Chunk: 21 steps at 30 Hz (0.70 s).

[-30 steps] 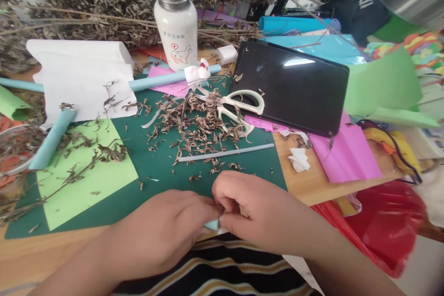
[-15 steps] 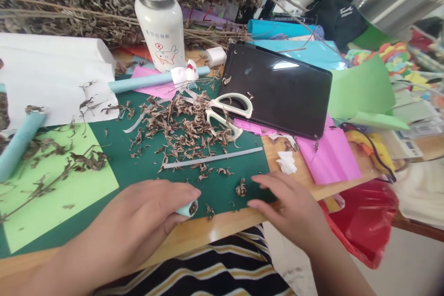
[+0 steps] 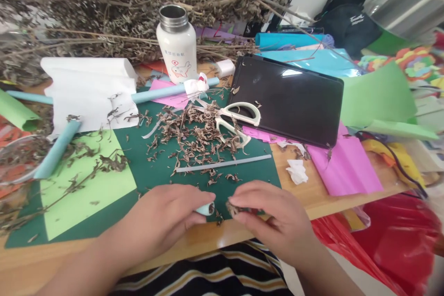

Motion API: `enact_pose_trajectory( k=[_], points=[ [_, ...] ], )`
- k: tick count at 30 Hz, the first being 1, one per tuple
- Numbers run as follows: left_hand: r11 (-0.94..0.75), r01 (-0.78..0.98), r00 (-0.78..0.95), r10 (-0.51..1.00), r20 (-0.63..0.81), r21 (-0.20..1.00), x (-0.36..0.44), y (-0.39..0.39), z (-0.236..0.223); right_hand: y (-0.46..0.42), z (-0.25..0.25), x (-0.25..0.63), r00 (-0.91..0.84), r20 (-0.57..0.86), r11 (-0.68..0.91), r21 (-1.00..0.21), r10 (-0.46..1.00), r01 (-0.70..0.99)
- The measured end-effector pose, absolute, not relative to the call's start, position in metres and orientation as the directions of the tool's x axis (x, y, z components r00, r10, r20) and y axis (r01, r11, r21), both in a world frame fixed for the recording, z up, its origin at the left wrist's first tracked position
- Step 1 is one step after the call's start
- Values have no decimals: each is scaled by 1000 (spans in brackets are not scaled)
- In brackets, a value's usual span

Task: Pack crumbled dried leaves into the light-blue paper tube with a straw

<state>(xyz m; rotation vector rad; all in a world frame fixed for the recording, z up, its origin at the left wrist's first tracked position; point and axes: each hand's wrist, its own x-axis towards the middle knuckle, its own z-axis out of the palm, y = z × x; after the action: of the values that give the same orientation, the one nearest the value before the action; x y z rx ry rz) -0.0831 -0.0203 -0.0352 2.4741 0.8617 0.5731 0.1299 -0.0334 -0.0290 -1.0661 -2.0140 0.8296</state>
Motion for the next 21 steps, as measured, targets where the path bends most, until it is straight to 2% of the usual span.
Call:
enact_pose_trajectory(
  k=[3,9,13,17,21],
  points=[
    [-658,471,713,676,186,587,-84,-22,-34,-30,-25,116,-447,340,493,-821,827,288],
    [-658,479,708,681,188,581,-87,-23,-33,-29,-27,110,-484,329,497,-825,811,271],
    [-702,470,741,643,194,535,-87,-24,-32,-30,-25,108,-457,158,322,-896,875,307],
    [-745,456,775,602,195,487,-85,-25,-31,-26,-22,109,-496,-76,159,-896,865,415],
    [-759,427,803,568,180,492,-83,-28,-31,-19,-17,110,-580,-175,156,-866,795,475]
  ],
)
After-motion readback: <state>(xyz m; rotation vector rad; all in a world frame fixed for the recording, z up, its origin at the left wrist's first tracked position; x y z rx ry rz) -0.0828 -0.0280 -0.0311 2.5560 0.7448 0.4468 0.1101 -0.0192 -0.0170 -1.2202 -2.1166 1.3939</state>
